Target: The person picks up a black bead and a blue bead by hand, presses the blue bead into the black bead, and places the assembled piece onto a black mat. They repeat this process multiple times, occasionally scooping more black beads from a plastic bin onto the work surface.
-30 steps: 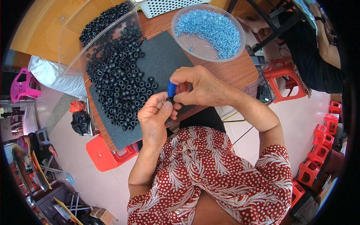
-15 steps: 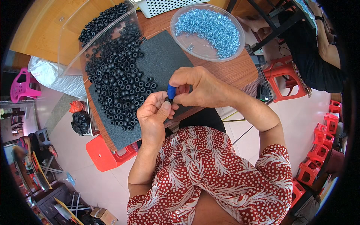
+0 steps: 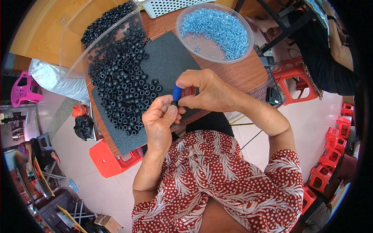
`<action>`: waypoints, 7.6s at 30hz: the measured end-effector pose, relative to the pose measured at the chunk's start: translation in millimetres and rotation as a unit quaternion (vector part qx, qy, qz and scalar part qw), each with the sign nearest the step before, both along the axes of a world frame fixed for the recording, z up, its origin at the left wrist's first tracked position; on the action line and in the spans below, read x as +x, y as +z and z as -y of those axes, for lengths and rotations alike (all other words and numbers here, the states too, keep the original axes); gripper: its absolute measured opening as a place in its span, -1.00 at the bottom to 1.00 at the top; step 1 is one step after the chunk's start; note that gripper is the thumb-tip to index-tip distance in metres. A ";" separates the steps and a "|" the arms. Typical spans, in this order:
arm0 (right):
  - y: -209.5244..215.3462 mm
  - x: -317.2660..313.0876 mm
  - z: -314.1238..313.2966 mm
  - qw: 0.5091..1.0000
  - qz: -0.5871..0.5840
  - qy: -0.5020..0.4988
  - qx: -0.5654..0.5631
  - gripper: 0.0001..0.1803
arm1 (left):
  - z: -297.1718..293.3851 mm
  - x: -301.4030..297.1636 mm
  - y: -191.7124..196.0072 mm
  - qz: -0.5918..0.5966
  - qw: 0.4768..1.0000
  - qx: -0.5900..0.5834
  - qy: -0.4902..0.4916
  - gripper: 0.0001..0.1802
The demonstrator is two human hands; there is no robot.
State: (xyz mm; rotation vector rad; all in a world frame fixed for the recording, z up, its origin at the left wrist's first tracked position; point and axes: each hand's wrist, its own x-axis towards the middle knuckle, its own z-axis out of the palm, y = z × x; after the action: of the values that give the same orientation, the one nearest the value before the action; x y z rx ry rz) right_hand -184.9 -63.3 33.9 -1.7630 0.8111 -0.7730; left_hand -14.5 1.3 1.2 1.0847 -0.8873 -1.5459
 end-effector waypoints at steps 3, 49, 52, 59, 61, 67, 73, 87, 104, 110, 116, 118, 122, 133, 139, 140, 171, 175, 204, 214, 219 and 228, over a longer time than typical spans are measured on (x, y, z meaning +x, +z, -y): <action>-1.4 0.5 0.0 1.000 -0.007 -0.009 -0.001 -0.85 | -0.1 -3.4 -1.0 0.002 1.000 0.005 0.020 -0.80; -28.3 11.9 -13.8 0.918 -0.120 -0.101 -0.364 -0.51 | 12.0 -17.6 3.2 -0.146 0.978 0.065 0.133 -0.92; -32.8 16.2 -12.5 0.897 -0.142 -0.107 -0.405 -0.64 | 11.3 -18.3 0.4 -0.135 0.979 0.068 0.139 -0.93; -39.5 16.2 -12.5 0.858 -0.169 -0.101 -0.475 -0.72 | 10.6 -18.1 -2.7 -0.147 0.981 0.068 0.107 -0.90; -40.9 15.0 -11.4 0.860 -0.152 -0.108 -0.475 -0.73 | 10.1 -16.7 -3.1 -0.150 0.982 0.061 0.099 -0.87; -36.5 6.8 -9.5 0.846 -0.177 -0.080 -0.497 -0.71 | 7.4 -2.9 -3.5 -0.117 0.990 0.072 -0.022 -0.74; -35.5 6.0 -8.2 0.859 -0.175 -0.008 -0.481 -0.70 | 3.1 -9.2 -1.9 -0.053 0.997 0.048 0.007 -0.72; -35.6 0.5 -15.2 0.839 -0.211 -0.030 -0.500 -0.78 | -1.1 -23.7 -2.5 0.064 0.996 -0.052 0.044 -0.71; -27.6 -9.8 -5.4 0.889 -0.132 -0.071 -0.433 -0.80 | 22.6 -19.6 12.2 0.028 0.999 -0.018 -0.038 -0.76; -25.6 -7.5 -5.6 0.897 -0.129 -0.066 -0.419 -0.72 | 18.2 -17.7 10.9 -0.024 0.999 0.021 -0.016 -0.74; -26.9 -9.4 -5.6 0.880 -0.149 -0.048 -0.448 -0.70 | 17.6 -8.4 9.9 -0.061 0.996 0.046 -0.056 -0.67; -27.8 -10.3 -5.9 0.879 -0.151 -0.045 -0.451 -0.70 | 17.2 -7.5 10.7 -0.051 0.995 0.055 -0.071 -0.66; -30.5 -10.5 -6.8 0.883 -0.149 -0.021 -0.444 -0.69 | 12.6 -6.7 11.1 -0.041 0.995 0.039 -0.078 -0.68; -28.8 -10.9 -17.0 0.856 -0.214 0.054 -0.467 -0.75 | -2.4 -12.1 12.4 0.041 0.996 0.044 -0.062 -0.74; -37.4 -17.6 -35.8 0.867 -0.228 0.066 -0.437 -0.72 | -12.6 -14.7 7.5 0.093 0.982 0.090 -0.134 -0.76; -38.6 -19.1 -38.4 0.867 -0.238 0.072 -0.433 -0.71 | -13.1 -16.1 6.6 0.093 0.982 0.090 -0.136 -0.76; 1.8 -30.0 63.4 0.747 -0.220 -0.141 -0.611 -0.72 | 3.8 21.9 11.3 0.145 0.982 -0.064 0.100 -0.68; 25.0 -37.4 160.9 0.755 -0.316 -0.213 -0.534 -0.70 | 10.2 38.9 20.8 0.193 0.965 -0.097 0.151 -0.76; -40.7 -74.0 110.9 0.866 -0.316 -0.136 -0.363 -0.88 | 87.7 -1.7 5.3 0.665 0.588 -0.454 -0.083 -0.78; -35.7 -82.7 103.2 0.870 -0.301 -0.110 -0.375 -0.88 | 80.2 -0.7 4.2 0.648 0.620 -0.427 -0.118 -0.73; -44.3 -79.6 102.2 0.875 -0.296 -0.075 -0.376 -0.88 | 77.5 -3.7 3.2 0.618 0.654 -0.422 -0.115 -0.72; -39.4 -75.6 102.3 0.852 -0.298 -0.110 -0.416 -0.84 | 76.9 -6.2 3.3 0.606 0.647 -0.448 -0.119 -0.78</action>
State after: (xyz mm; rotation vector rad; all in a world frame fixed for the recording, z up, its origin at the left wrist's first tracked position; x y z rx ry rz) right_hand -260.6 -165.7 -5.4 -2.8138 1.2113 -0.7916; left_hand -20.7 -75.6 4.5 1.1278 -2.4305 -0.1030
